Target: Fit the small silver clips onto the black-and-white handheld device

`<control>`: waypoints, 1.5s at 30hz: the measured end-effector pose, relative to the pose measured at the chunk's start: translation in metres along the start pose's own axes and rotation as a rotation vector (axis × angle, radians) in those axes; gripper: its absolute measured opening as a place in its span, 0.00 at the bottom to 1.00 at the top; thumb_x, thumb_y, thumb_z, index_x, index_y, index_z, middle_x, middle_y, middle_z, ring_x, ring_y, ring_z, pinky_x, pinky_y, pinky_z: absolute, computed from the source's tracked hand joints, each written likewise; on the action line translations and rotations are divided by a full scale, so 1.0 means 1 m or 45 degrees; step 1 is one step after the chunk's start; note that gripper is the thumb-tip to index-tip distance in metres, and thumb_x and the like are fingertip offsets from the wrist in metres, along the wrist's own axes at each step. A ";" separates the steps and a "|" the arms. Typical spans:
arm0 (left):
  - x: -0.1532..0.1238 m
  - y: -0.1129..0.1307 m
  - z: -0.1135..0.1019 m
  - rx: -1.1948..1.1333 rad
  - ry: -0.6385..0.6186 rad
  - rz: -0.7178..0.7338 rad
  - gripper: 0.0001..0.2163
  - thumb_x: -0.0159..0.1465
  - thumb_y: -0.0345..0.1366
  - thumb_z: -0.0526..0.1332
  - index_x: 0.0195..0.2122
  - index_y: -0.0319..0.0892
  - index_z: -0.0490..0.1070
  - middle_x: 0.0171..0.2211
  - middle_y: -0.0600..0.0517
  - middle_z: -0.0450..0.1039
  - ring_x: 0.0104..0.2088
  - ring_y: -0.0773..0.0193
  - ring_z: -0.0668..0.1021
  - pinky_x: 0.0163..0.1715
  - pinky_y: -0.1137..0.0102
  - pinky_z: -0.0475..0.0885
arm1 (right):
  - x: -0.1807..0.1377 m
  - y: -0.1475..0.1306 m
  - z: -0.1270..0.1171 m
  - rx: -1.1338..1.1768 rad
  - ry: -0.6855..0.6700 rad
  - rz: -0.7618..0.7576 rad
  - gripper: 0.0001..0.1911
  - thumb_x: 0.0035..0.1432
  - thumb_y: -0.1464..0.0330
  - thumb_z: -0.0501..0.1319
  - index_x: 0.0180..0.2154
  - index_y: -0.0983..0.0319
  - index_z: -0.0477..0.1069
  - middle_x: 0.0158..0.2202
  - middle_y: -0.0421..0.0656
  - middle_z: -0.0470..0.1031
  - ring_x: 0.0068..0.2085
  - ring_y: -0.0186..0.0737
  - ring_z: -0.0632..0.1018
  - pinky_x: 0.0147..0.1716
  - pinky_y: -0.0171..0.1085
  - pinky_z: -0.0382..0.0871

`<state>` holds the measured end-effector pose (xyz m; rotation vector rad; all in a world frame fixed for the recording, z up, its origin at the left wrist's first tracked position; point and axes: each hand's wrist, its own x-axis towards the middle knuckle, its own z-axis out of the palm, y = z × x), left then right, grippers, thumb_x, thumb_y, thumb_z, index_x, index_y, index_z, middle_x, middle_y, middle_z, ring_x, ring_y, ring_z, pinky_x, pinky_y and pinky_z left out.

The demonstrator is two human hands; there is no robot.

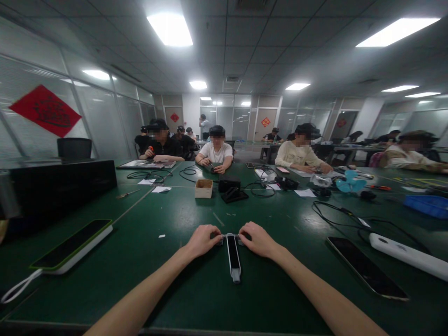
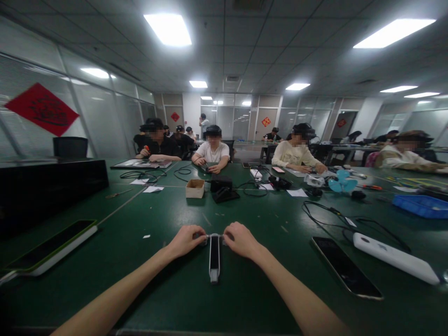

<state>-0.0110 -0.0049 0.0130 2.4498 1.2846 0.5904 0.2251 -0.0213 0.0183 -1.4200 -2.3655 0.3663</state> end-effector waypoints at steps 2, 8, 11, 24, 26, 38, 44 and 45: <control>0.000 -0.001 0.000 0.003 0.001 0.000 0.11 0.63 0.40 0.56 0.36 0.42 0.75 0.34 0.51 0.75 0.35 0.62 0.74 0.33 0.71 0.65 | 0.000 0.000 0.000 -0.001 -0.003 0.013 0.12 0.61 0.63 0.52 0.36 0.61 0.71 0.37 0.43 0.71 0.37 0.38 0.70 0.37 0.38 0.67; 0.001 0.000 0.000 -0.009 -0.015 0.013 0.09 0.63 0.39 0.56 0.37 0.42 0.75 0.34 0.52 0.75 0.34 0.64 0.73 0.33 0.72 0.64 | 0.001 0.001 0.001 -0.008 -0.011 0.013 0.12 0.61 0.62 0.52 0.36 0.61 0.71 0.37 0.44 0.71 0.37 0.38 0.70 0.36 0.37 0.66; 0.001 0.002 0.000 -0.009 -0.021 0.002 0.08 0.62 0.37 0.57 0.36 0.42 0.75 0.32 0.53 0.74 0.32 0.64 0.73 0.33 0.72 0.64 | 0.001 0.003 0.003 -0.014 0.023 -0.038 0.12 0.61 0.63 0.52 0.36 0.61 0.71 0.36 0.44 0.71 0.37 0.39 0.70 0.37 0.38 0.66; 0.000 0.002 0.000 0.021 -0.020 0.001 0.10 0.63 0.38 0.55 0.37 0.42 0.74 0.34 0.51 0.74 0.33 0.63 0.73 0.32 0.72 0.64 | 0.002 0.005 0.005 -0.022 0.015 -0.031 0.13 0.62 0.61 0.52 0.37 0.61 0.71 0.36 0.43 0.71 0.38 0.38 0.70 0.38 0.38 0.66; 0.001 0.002 0.000 0.037 -0.010 0.006 0.10 0.64 0.38 0.55 0.37 0.41 0.74 0.35 0.50 0.74 0.34 0.63 0.73 0.33 0.72 0.65 | 0.001 0.005 0.004 -0.022 0.009 -0.019 0.13 0.62 0.61 0.52 0.37 0.61 0.71 0.36 0.43 0.70 0.37 0.38 0.70 0.37 0.38 0.66; 0.002 -0.005 0.006 0.030 0.010 0.025 0.11 0.65 0.39 0.54 0.36 0.42 0.74 0.35 0.50 0.73 0.35 0.63 0.73 0.35 0.71 0.65 | 0.001 0.002 0.002 -0.015 0.003 -0.010 0.13 0.62 0.62 0.52 0.37 0.61 0.72 0.37 0.44 0.71 0.37 0.38 0.70 0.37 0.38 0.66; 0.001 -0.002 0.005 0.029 0.008 -0.006 0.09 0.63 0.39 0.56 0.36 0.41 0.73 0.35 0.50 0.73 0.35 0.63 0.73 0.34 0.71 0.65 | 0.001 -0.001 0.000 -0.039 0.014 -0.035 0.12 0.62 0.64 0.52 0.37 0.61 0.72 0.37 0.44 0.72 0.38 0.39 0.70 0.38 0.37 0.66; 0.001 -0.001 0.005 0.024 0.011 -0.011 0.09 0.63 0.39 0.56 0.36 0.42 0.73 0.35 0.51 0.73 0.35 0.63 0.73 0.34 0.71 0.65 | 0.001 -0.001 0.000 -0.034 0.009 -0.028 0.12 0.62 0.63 0.52 0.37 0.61 0.72 0.37 0.44 0.72 0.38 0.39 0.70 0.38 0.37 0.66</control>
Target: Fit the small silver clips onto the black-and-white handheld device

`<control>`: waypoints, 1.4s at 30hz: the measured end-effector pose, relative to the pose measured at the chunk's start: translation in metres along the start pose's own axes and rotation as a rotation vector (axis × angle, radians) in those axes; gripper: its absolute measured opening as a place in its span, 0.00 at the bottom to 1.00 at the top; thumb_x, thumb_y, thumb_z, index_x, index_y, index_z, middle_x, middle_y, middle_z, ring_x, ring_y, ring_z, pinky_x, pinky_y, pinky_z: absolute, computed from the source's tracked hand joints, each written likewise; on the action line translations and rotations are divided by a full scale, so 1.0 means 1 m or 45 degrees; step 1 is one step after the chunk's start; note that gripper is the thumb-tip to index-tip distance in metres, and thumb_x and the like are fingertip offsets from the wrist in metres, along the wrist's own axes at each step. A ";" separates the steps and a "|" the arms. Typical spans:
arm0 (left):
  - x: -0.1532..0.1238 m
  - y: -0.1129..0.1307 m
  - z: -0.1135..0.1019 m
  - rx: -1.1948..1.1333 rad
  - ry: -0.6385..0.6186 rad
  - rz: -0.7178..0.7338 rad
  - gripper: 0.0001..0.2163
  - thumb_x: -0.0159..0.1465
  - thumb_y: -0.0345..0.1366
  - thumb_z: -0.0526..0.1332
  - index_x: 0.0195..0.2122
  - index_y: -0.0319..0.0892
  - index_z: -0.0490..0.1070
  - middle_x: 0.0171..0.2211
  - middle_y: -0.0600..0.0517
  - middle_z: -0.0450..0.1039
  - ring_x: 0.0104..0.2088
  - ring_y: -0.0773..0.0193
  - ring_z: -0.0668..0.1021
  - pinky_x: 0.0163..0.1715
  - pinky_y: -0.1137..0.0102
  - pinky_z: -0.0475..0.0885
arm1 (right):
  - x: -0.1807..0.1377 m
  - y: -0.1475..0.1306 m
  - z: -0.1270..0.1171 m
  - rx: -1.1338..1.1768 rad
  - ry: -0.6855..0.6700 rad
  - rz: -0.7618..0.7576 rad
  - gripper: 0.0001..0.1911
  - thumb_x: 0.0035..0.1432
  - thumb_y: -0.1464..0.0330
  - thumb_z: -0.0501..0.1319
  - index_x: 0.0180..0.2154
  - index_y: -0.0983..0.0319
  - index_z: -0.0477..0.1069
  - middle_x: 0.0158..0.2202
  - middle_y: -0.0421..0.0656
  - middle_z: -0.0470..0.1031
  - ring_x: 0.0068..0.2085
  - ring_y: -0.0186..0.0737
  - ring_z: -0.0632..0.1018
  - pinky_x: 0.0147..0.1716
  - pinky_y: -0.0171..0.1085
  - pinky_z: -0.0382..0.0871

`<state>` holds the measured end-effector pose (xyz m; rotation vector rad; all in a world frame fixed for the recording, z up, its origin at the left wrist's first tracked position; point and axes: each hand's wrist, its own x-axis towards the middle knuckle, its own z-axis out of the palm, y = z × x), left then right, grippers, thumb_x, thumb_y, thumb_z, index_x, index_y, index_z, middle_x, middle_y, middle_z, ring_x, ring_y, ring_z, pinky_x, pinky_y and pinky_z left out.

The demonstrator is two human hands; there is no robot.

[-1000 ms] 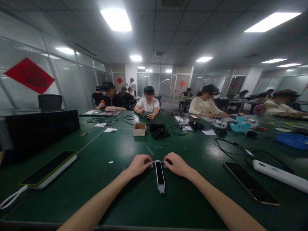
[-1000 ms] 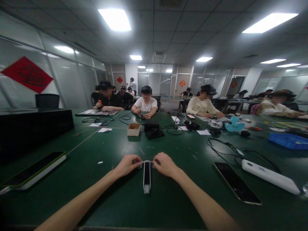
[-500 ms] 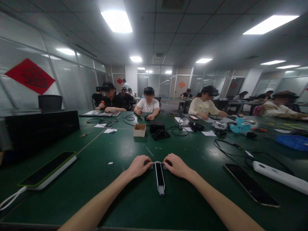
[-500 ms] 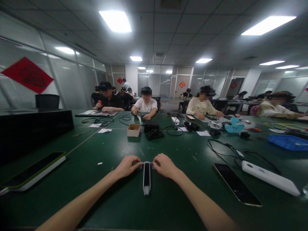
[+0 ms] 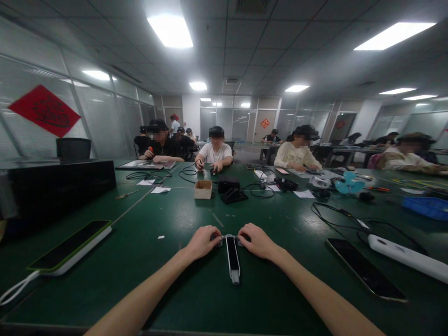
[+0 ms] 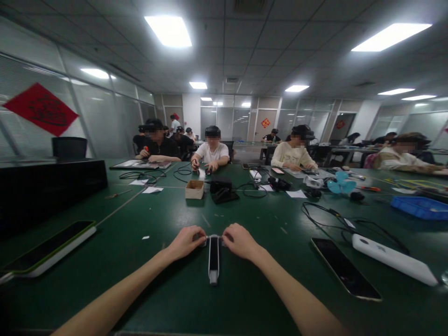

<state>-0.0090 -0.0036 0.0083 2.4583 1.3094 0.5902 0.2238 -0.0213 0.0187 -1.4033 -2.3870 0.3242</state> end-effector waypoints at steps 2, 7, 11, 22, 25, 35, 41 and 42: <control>-0.001 0.001 -0.001 -0.005 0.008 -0.009 0.08 0.61 0.38 0.57 0.37 0.42 0.73 0.35 0.51 0.73 0.35 0.63 0.73 0.33 0.71 0.65 | 0.000 0.000 0.000 0.019 -0.011 0.018 0.12 0.62 0.63 0.52 0.37 0.61 0.72 0.37 0.44 0.71 0.38 0.39 0.70 0.37 0.38 0.66; -0.001 0.003 -0.002 -0.052 0.021 -0.014 0.08 0.61 0.38 0.57 0.36 0.41 0.73 0.34 0.51 0.73 0.33 0.63 0.73 0.33 0.71 0.64 | -0.001 0.002 0.001 0.056 -0.024 0.031 0.12 0.62 0.62 0.52 0.37 0.61 0.71 0.38 0.44 0.71 0.38 0.39 0.70 0.37 0.38 0.66; -0.001 0.003 -0.002 -0.076 0.036 -0.013 0.08 0.62 0.37 0.56 0.35 0.41 0.73 0.32 0.52 0.73 0.32 0.64 0.72 0.32 0.71 0.64 | 0.000 0.004 0.003 0.052 -0.014 0.022 0.12 0.62 0.62 0.52 0.37 0.61 0.71 0.38 0.44 0.71 0.38 0.39 0.70 0.38 0.38 0.66; 0.000 -0.002 0.001 -0.024 0.009 -0.027 0.11 0.61 0.41 0.57 0.36 0.41 0.74 0.35 0.50 0.72 0.33 0.63 0.72 0.33 0.70 0.64 | 0.000 0.002 0.002 0.022 -0.017 0.036 0.12 0.61 0.63 0.52 0.37 0.61 0.71 0.38 0.44 0.71 0.38 0.38 0.70 0.38 0.38 0.67; 0.000 -0.002 0.002 -0.023 0.062 -0.009 0.09 0.60 0.40 0.58 0.35 0.41 0.73 0.33 0.51 0.72 0.34 0.63 0.72 0.33 0.70 0.65 | 0.000 0.001 0.001 0.019 -0.019 0.018 0.12 0.62 0.63 0.52 0.37 0.61 0.72 0.37 0.44 0.71 0.38 0.38 0.70 0.38 0.38 0.66; -0.002 0.002 0.002 0.028 0.039 -0.008 0.12 0.63 0.42 0.55 0.35 0.41 0.74 0.33 0.50 0.72 0.33 0.63 0.73 0.33 0.69 0.65 | 0.000 0.004 0.003 0.048 0.005 -0.011 0.12 0.61 0.63 0.52 0.37 0.61 0.72 0.37 0.44 0.71 0.38 0.39 0.70 0.38 0.38 0.66; -0.002 0.003 0.000 0.001 0.069 -0.013 0.12 0.62 0.43 0.56 0.35 0.42 0.74 0.34 0.51 0.72 0.34 0.63 0.73 0.33 0.70 0.66 | 0.001 0.004 0.003 0.036 0.006 -0.015 0.13 0.62 0.63 0.52 0.37 0.61 0.72 0.37 0.44 0.71 0.38 0.39 0.70 0.38 0.38 0.66; -0.002 0.003 0.000 0.003 0.076 -0.009 0.12 0.62 0.43 0.56 0.36 0.42 0.74 0.34 0.51 0.72 0.34 0.63 0.73 0.33 0.70 0.66 | 0.001 0.004 0.003 0.035 0.004 -0.011 0.13 0.62 0.63 0.52 0.37 0.61 0.72 0.37 0.44 0.71 0.38 0.39 0.70 0.39 0.38 0.66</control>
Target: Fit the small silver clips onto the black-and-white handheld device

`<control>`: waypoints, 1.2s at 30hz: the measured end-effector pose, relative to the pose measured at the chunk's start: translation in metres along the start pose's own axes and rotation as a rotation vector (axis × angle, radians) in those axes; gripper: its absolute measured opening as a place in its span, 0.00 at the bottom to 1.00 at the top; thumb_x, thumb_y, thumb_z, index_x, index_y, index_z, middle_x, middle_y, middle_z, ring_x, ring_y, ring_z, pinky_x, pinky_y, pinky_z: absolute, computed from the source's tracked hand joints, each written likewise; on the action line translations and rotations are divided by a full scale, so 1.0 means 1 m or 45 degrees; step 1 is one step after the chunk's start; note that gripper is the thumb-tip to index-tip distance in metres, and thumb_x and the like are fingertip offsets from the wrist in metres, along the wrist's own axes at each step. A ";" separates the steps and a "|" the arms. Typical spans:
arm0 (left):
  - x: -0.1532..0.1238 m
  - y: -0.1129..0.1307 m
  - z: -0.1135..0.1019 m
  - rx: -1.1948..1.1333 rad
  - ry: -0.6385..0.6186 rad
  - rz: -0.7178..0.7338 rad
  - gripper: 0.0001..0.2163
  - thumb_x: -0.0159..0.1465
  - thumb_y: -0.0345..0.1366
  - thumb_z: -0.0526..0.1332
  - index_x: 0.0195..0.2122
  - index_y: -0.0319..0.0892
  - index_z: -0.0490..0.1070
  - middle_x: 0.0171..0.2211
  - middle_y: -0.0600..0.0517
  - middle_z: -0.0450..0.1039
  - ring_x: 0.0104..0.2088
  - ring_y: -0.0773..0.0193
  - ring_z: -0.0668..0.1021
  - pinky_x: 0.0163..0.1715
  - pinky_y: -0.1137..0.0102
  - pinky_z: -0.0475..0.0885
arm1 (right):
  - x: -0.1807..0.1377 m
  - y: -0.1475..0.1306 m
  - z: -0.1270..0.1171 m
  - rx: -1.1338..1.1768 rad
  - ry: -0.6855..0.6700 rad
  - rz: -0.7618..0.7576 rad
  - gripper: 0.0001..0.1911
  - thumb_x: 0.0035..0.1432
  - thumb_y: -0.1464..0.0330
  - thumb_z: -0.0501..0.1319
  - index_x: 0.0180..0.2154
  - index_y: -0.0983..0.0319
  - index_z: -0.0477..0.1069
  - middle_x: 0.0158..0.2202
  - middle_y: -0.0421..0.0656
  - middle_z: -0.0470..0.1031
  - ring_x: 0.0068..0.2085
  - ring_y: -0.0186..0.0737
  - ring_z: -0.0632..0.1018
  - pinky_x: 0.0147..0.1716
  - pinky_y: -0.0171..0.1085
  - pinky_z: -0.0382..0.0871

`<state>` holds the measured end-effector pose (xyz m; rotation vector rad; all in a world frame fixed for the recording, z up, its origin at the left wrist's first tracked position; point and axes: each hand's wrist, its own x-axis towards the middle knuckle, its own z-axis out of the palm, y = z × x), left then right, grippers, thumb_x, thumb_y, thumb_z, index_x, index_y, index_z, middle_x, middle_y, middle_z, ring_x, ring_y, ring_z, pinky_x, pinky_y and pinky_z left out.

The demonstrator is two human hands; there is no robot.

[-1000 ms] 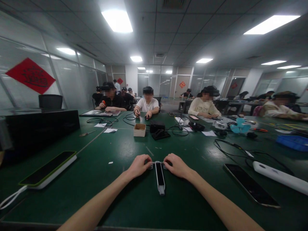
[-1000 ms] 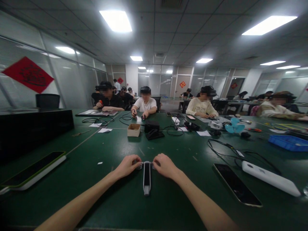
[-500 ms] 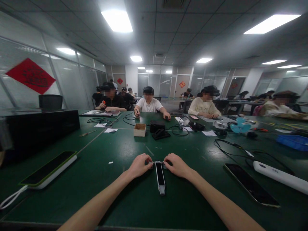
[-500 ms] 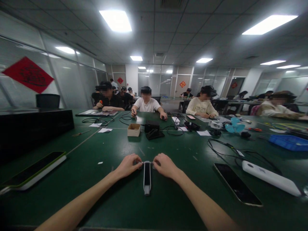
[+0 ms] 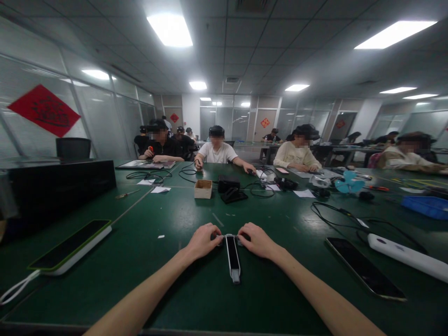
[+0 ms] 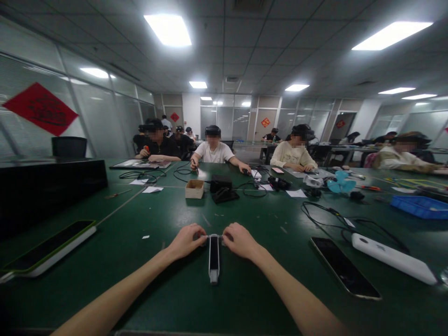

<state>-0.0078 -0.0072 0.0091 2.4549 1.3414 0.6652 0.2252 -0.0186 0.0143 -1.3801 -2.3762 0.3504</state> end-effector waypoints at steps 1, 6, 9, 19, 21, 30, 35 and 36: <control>0.000 0.000 0.000 0.010 0.002 0.003 0.12 0.63 0.44 0.55 0.36 0.42 0.74 0.34 0.51 0.72 0.34 0.63 0.73 0.33 0.70 0.65 | 0.000 0.000 0.000 0.000 -0.004 0.007 0.13 0.62 0.63 0.52 0.37 0.61 0.72 0.37 0.44 0.71 0.38 0.39 0.70 0.39 0.38 0.66; -0.001 0.002 0.001 0.094 -0.040 0.008 0.15 0.64 0.45 0.53 0.35 0.42 0.75 0.32 0.50 0.72 0.32 0.62 0.73 0.31 0.70 0.65 | -0.001 -0.002 -0.001 0.006 -0.014 0.024 0.13 0.62 0.63 0.52 0.37 0.61 0.72 0.37 0.44 0.71 0.38 0.38 0.71 0.39 0.38 0.66; -0.001 0.003 0.000 0.084 -0.014 0.026 0.14 0.64 0.44 0.54 0.35 0.42 0.74 0.33 0.50 0.72 0.32 0.63 0.73 0.31 0.70 0.65 | -0.001 -0.003 -0.002 0.014 -0.014 0.034 0.12 0.61 0.63 0.52 0.37 0.61 0.72 0.37 0.44 0.71 0.37 0.38 0.71 0.37 0.37 0.66; -0.003 0.004 0.001 0.099 -0.022 0.056 0.14 0.64 0.45 0.53 0.38 0.43 0.73 0.35 0.50 0.71 0.34 0.63 0.73 0.33 0.70 0.66 | -0.001 -0.001 -0.001 0.001 -0.004 0.002 0.13 0.62 0.63 0.52 0.37 0.61 0.72 0.37 0.44 0.72 0.38 0.38 0.71 0.37 0.37 0.66; -0.003 0.004 0.000 0.094 0.000 0.049 0.13 0.64 0.44 0.53 0.37 0.43 0.73 0.35 0.50 0.71 0.34 0.63 0.73 0.33 0.70 0.66 | 0.000 0.000 -0.001 0.008 -0.005 0.001 0.13 0.62 0.62 0.52 0.37 0.61 0.72 0.37 0.44 0.72 0.38 0.38 0.71 0.38 0.37 0.66; -0.003 0.005 -0.001 0.122 -0.038 0.049 0.14 0.64 0.45 0.52 0.38 0.42 0.73 0.35 0.50 0.70 0.34 0.63 0.73 0.33 0.71 0.66 | 0.000 0.000 0.000 0.002 -0.026 0.023 0.13 0.62 0.62 0.52 0.37 0.61 0.72 0.38 0.44 0.71 0.38 0.38 0.70 0.38 0.37 0.66; -0.002 0.003 -0.001 0.115 0.011 0.063 0.12 0.63 0.44 0.55 0.37 0.42 0.73 0.35 0.51 0.70 0.34 0.63 0.73 0.32 0.71 0.66 | -0.001 -0.001 -0.001 0.015 -0.033 0.043 0.13 0.62 0.62 0.52 0.38 0.61 0.71 0.38 0.44 0.71 0.38 0.39 0.71 0.38 0.38 0.67; -0.002 0.002 0.000 0.119 0.005 0.064 0.12 0.63 0.44 0.56 0.37 0.43 0.73 0.35 0.51 0.70 0.33 0.63 0.73 0.32 0.71 0.66 | -0.001 -0.001 -0.001 0.011 -0.036 0.046 0.13 0.62 0.62 0.52 0.38 0.61 0.72 0.38 0.44 0.71 0.38 0.39 0.71 0.38 0.38 0.67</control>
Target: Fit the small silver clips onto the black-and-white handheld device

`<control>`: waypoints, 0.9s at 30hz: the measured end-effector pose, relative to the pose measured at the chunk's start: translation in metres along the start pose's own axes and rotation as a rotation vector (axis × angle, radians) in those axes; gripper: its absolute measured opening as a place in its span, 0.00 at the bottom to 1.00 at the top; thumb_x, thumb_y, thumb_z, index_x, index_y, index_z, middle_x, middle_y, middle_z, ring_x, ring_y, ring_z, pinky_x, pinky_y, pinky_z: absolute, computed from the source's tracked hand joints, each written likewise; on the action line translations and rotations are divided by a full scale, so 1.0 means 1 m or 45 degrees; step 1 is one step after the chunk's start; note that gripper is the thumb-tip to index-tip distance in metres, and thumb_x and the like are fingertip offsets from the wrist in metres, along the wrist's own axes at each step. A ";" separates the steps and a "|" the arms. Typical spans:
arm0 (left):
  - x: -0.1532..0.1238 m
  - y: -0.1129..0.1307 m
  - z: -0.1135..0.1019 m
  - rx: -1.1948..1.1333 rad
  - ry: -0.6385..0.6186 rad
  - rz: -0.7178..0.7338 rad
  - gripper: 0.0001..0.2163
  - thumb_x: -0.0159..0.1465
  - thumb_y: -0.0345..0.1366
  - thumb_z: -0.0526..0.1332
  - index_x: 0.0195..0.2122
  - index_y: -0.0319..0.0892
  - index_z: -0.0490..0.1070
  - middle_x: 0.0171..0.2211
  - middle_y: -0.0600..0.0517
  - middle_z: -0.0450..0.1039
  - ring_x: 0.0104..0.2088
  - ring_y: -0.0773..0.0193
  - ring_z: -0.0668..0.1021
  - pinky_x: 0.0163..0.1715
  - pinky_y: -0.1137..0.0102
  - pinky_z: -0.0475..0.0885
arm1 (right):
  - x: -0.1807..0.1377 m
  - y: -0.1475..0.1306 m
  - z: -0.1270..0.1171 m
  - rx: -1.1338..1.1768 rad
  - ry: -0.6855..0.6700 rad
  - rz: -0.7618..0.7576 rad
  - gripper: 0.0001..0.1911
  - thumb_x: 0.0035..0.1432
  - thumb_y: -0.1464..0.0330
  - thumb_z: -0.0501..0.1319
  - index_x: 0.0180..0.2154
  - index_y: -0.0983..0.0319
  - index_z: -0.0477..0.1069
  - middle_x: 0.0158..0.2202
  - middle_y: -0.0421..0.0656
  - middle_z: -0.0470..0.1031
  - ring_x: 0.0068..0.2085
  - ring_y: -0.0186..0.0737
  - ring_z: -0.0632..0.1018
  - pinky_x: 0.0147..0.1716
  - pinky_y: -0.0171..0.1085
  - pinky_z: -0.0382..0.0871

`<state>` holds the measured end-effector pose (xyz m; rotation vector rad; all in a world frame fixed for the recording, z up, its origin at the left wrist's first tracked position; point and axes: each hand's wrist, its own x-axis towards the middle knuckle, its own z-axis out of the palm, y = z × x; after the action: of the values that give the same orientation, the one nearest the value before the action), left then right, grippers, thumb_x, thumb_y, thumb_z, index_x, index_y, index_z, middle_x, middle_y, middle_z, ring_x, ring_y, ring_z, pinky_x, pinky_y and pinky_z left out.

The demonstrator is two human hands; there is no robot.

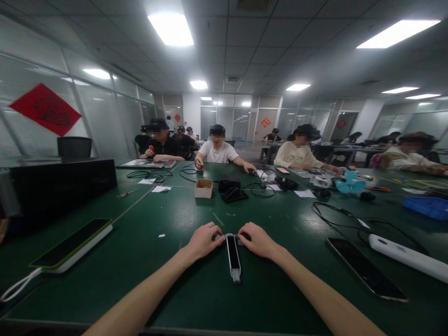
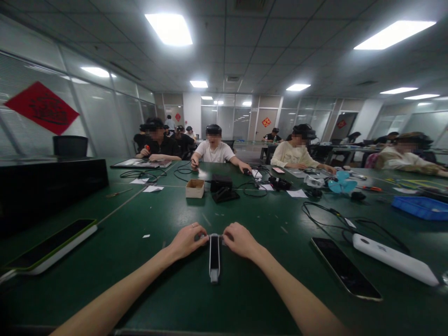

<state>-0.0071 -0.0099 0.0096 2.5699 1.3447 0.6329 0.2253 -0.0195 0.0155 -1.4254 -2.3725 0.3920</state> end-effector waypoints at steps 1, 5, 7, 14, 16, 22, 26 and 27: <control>0.000 -0.001 0.001 0.005 -0.010 0.002 0.12 0.62 0.44 0.57 0.37 0.43 0.73 0.35 0.51 0.70 0.33 0.63 0.73 0.31 0.71 0.65 | 0.000 0.000 0.000 -0.006 -0.005 0.000 0.13 0.62 0.62 0.52 0.38 0.61 0.72 0.38 0.44 0.71 0.39 0.39 0.71 0.38 0.38 0.67; 0.000 -0.003 0.003 0.018 -0.019 0.020 0.12 0.61 0.45 0.58 0.37 0.43 0.73 0.34 0.52 0.70 0.33 0.63 0.73 0.31 0.72 0.65 | 0.000 -0.002 -0.001 -0.034 -0.004 -0.009 0.13 0.62 0.62 0.52 0.38 0.61 0.72 0.38 0.44 0.71 0.39 0.39 0.71 0.39 0.38 0.66; 0.000 -0.003 0.003 0.024 0.009 0.029 0.12 0.61 0.45 0.58 0.37 0.43 0.73 0.34 0.52 0.70 0.33 0.63 0.73 0.31 0.72 0.65 | 0.000 -0.003 -0.003 -0.065 0.019 -0.025 0.12 0.61 0.63 0.52 0.37 0.61 0.72 0.37 0.44 0.72 0.39 0.40 0.71 0.39 0.38 0.65; 0.000 0.000 -0.001 0.016 0.149 0.041 0.12 0.66 0.42 0.53 0.36 0.41 0.72 0.34 0.50 0.70 0.34 0.63 0.73 0.35 0.70 0.66 | -0.007 -0.032 -0.003 0.012 0.096 0.062 0.14 0.61 0.58 0.53 0.43 0.60 0.63 0.30 0.40 0.72 0.31 0.37 0.72 0.31 0.35 0.63; -0.001 0.000 -0.001 0.018 0.162 0.035 0.13 0.66 0.41 0.51 0.36 0.41 0.71 0.34 0.50 0.70 0.34 0.63 0.73 0.36 0.70 0.66 | -0.010 -0.046 0.003 0.031 0.027 0.119 0.18 0.60 0.54 0.52 0.43 0.59 0.61 0.30 0.41 0.73 0.29 0.38 0.73 0.29 0.35 0.62; 0.001 -0.002 0.000 0.000 0.175 -0.008 0.13 0.67 0.40 0.50 0.35 0.40 0.71 0.34 0.50 0.70 0.33 0.64 0.73 0.35 0.70 0.66 | -0.011 -0.059 0.012 -0.018 -0.071 0.291 0.21 0.50 0.58 0.61 0.43 0.58 0.59 0.36 0.45 0.74 0.33 0.44 0.76 0.28 0.35 0.63; 0.001 -0.004 0.001 -0.016 0.176 -0.014 0.13 0.67 0.41 0.49 0.36 0.40 0.71 0.34 0.50 0.70 0.33 0.64 0.72 0.35 0.70 0.66 | -0.001 -0.024 0.001 -0.016 -0.029 0.365 0.21 0.48 0.61 0.62 0.42 0.58 0.59 0.36 0.44 0.74 0.31 0.41 0.76 0.25 0.34 0.63; 0.002 -0.005 0.001 -0.023 0.171 -0.012 0.14 0.67 0.41 0.49 0.36 0.40 0.71 0.34 0.50 0.70 0.33 0.64 0.72 0.35 0.70 0.66 | 0.002 -0.010 -0.003 -0.022 -0.009 0.410 0.20 0.49 0.61 0.61 0.42 0.58 0.59 0.35 0.44 0.74 0.30 0.41 0.76 0.25 0.33 0.63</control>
<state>-0.0093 -0.0059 0.0075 2.5455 1.3837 0.8257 0.2179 -0.0218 0.0229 -1.8219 -2.1556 0.4578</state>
